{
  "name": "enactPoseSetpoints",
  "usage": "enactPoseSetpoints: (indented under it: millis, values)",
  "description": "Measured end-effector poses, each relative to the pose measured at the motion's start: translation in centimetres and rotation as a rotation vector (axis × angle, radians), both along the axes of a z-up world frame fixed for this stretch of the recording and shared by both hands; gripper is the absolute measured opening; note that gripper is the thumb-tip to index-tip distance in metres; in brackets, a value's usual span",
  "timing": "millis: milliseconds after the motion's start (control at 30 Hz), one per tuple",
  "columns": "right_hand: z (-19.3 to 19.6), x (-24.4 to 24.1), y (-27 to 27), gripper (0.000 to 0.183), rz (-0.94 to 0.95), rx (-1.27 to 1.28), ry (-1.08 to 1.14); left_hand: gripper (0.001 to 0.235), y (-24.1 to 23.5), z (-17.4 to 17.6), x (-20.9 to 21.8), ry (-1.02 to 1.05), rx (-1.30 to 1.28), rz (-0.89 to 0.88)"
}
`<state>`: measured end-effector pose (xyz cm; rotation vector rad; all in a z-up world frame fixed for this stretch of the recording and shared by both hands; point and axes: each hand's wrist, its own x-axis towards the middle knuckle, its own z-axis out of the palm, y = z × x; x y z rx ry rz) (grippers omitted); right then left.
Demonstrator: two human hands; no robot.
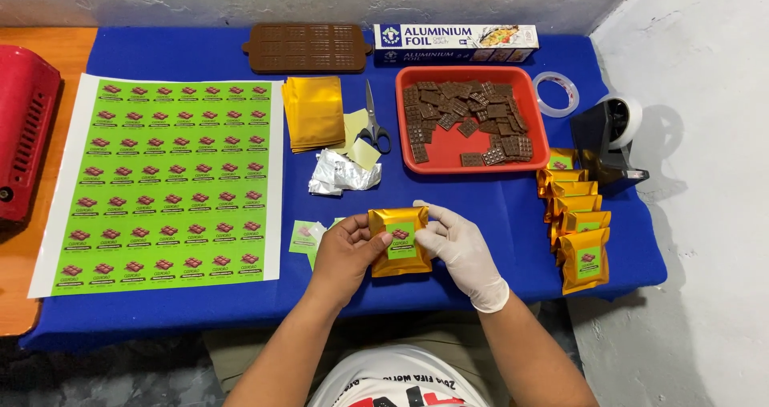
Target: The person is labeling gold-wrapped chocolate bars by peeling stickers from a sheet and applying them to the packaging.
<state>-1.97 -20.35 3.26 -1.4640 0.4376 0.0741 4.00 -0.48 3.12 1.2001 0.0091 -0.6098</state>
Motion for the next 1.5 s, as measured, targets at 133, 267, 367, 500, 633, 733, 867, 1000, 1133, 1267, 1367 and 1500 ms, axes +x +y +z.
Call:
enactPoseSetpoints:
  millis: [133,267,367,500,633,733,867,1000,1133,1267,1367,1500]
  values:
    - [1.0,0.3,0.3,0.033,-0.057,-0.101,0.109,0.036,0.1,0.3,-0.2,0.020,0.003,0.036]
    - [-0.2,0.2,-0.2,0.023,-0.108,-0.138,0.105,0.023,0.3,0.5,-0.1,-0.027,0.116,0.050]
    - [0.8,0.1,0.4,0.026,-0.126,-0.146,0.104,0.019,0.4,1.6,-0.2,-0.092,0.192,0.086]
    - [1.1,0.2,1.0,0.026,-0.142,-0.175,0.109,0.022,0.4,2.0,-0.4,-0.150,0.235,0.125]
    - [2.3,0.2,1.8,0.030,-0.158,-0.173,0.103,0.023,0.3,2.3,-0.6,-0.158,0.254,0.145]
    - [3.5,0.3,2.5,0.034,-0.219,-0.127,0.067,0.024,0.1,1.9,-0.9,-0.155,0.261,0.149]
    - [0.9,0.5,1.2,0.018,-0.176,-0.236,0.077,0.020,-0.1,2.0,-1.4,-0.142,0.239,0.146]
    - [0.7,0.5,1.1,0.023,-0.166,-0.213,0.120,0.020,0.0,2.2,-1.5,-0.096,0.198,0.138]
    - [0.7,0.6,1.3,0.022,-0.150,-0.202,0.129,0.039,-0.1,1.7,-1.3,-0.079,0.123,0.114]
    - [2.1,0.4,2.0,0.023,-0.180,-0.171,0.097,0.024,-0.1,1.2,-0.9,-0.071,0.184,0.121]
    - [4.4,0.4,2.9,0.026,-0.218,-0.138,0.088,0.025,-0.1,2.1,-0.9,-0.066,0.190,0.146]
    - [3.2,0.1,2.6,0.042,-0.145,-0.114,0.021,0.025,-0.3,2.4,-1.0,-0.082,0.199,0.154]
